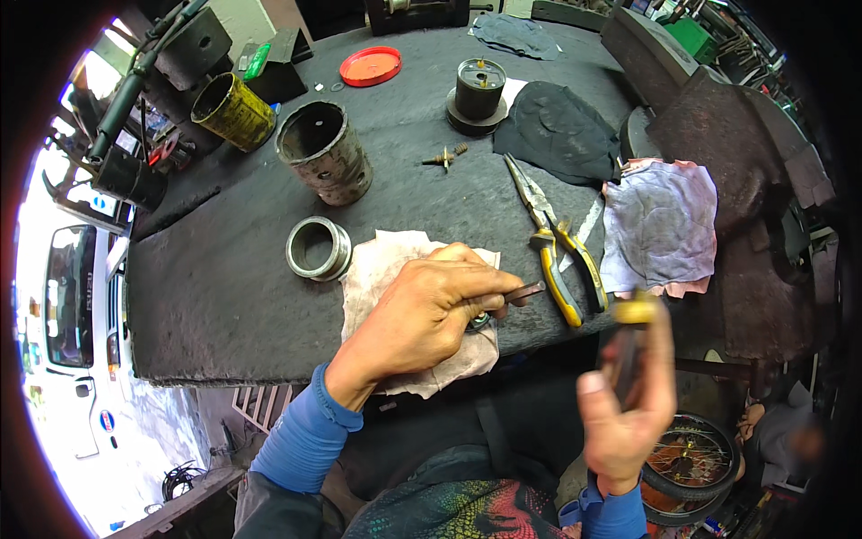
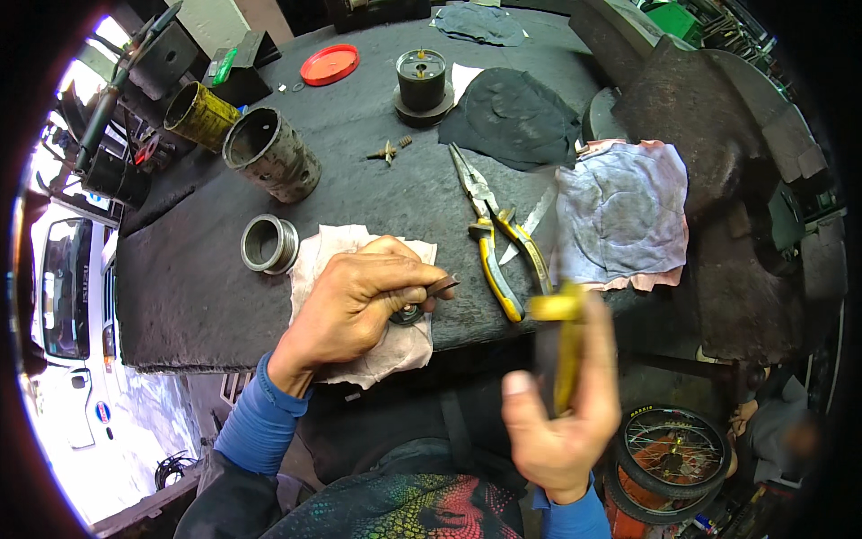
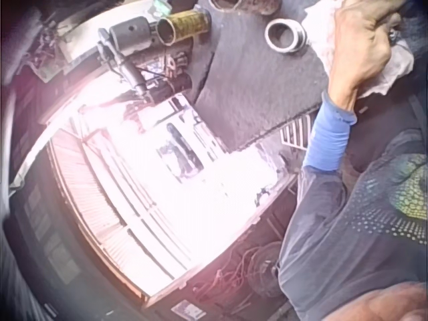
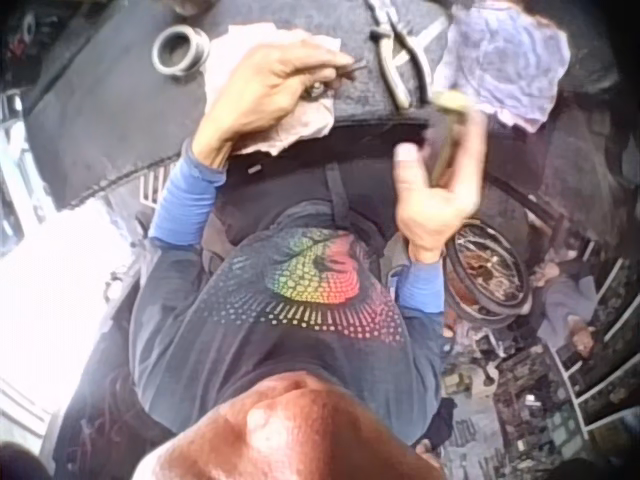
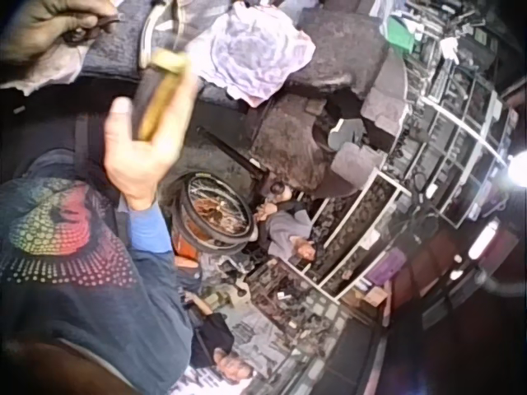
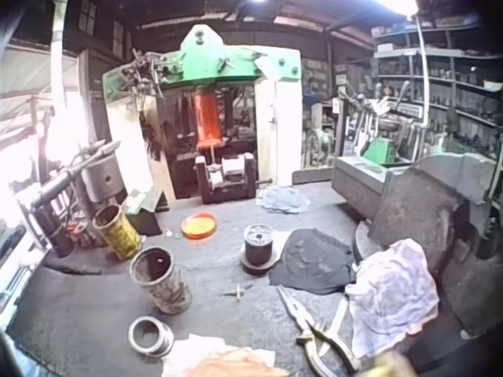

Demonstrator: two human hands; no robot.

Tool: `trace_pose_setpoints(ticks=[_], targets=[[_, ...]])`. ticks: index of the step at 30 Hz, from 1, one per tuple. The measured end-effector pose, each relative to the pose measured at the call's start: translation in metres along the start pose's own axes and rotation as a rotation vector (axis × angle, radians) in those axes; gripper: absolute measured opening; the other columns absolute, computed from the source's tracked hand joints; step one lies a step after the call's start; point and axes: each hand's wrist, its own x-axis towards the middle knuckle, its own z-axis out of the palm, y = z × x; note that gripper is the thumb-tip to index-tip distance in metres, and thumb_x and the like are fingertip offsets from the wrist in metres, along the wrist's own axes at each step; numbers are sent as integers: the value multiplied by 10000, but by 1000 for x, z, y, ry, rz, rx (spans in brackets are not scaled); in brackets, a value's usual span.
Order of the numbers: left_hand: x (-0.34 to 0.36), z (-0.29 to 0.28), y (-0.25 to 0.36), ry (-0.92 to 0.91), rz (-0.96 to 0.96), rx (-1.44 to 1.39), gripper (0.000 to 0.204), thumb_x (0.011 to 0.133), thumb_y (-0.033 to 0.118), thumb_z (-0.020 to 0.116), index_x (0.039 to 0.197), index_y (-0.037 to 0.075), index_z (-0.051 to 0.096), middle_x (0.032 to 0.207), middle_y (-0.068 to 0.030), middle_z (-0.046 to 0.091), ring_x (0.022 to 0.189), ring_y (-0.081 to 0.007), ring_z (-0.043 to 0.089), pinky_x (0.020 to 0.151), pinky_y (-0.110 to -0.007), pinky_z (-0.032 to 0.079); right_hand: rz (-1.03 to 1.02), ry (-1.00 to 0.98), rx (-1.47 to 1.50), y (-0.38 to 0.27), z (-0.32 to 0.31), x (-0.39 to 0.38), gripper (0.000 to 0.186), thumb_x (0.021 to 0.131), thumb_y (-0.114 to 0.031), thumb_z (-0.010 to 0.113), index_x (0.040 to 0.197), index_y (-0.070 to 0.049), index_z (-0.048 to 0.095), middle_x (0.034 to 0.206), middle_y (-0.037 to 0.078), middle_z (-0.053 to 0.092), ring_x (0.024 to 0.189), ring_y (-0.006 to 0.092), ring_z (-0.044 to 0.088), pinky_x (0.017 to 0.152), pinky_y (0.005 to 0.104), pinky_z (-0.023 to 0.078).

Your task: The person uses pliers and a hammer to adjust and tap a small cylindrical mechanical component on a workbench. They repeatedly grip the part, tap it with the hammer, and inspect it while seated at a cluttered workbench in a workshop.

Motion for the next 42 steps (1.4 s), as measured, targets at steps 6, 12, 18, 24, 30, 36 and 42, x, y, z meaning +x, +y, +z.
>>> trace_pose_setpoints(ticks=[6,12,18,24,30,36,42], targets=[[3,3,1,3,-15,-6,310,888,-64,706,1173,-4,812,954,-100,806,956,-255,707,905,-388,555,30,-96,-50,-2,7,-7,909,840,58,657,1698,-29,369,1163,111,583,921,235,633,819,405,581],[2,1,3,-16,-79,-45,303,905,-67,703,1181,-5,812,975,-91,806,958,-245,693,902,-381,547,76,-16,-92,6,-6,-11,890,802,31,705,1648,55,428,1239,183,625,1114,300,649,1019,404,519],[3,1,4,-25,-78,-29,281,918,-48,704,1177,-9,808,959,-91,794,964,-245,680,902,-386,538,-88,-101,-115,7,12,-4,875,883,-114,778,1665,37,414,1204,169,611,993,252,634,867,369,537],[3,-2,4,-57,-91,-45,254,957,4,698,1191,-15,796,960,-101,786,959,-258,675,911,-398,534,-154,-158,-230,11,17,-3,873,824,-43,768,1646,-9,477,1071,139,601,794,229,590,652,343,516],[4,-10,5,-142,-127,-185,287,1069,79,645,1306,-59,728,1104,-125,745,1032,-229,722,964,-380,537,-121,-172,-218,9,16,-5,899,798,-27,767,1649,-7,478,1062,135,603,790,214,584,640,338,510],[4,-6,2,-115,-176,-343,319,1093,170,610,1336,18,751,1105,-84,819,1021,-254,660,979,-413,516,-145,-170,-221,11,18,-6,919,776,-25,770,1646,4,478,1038,127,585,766,205,561,643,334,498],[5,-10,1,-168,-251,-602,397,1183,232,524,1439,-51,636,1245,-158,779,1233,-240,735,1094,-377,553,-100,-181,-229,12,17,-9,913,776,-12,754,1643,18,470,1029,119,565,757,183,546,645,320,481]])
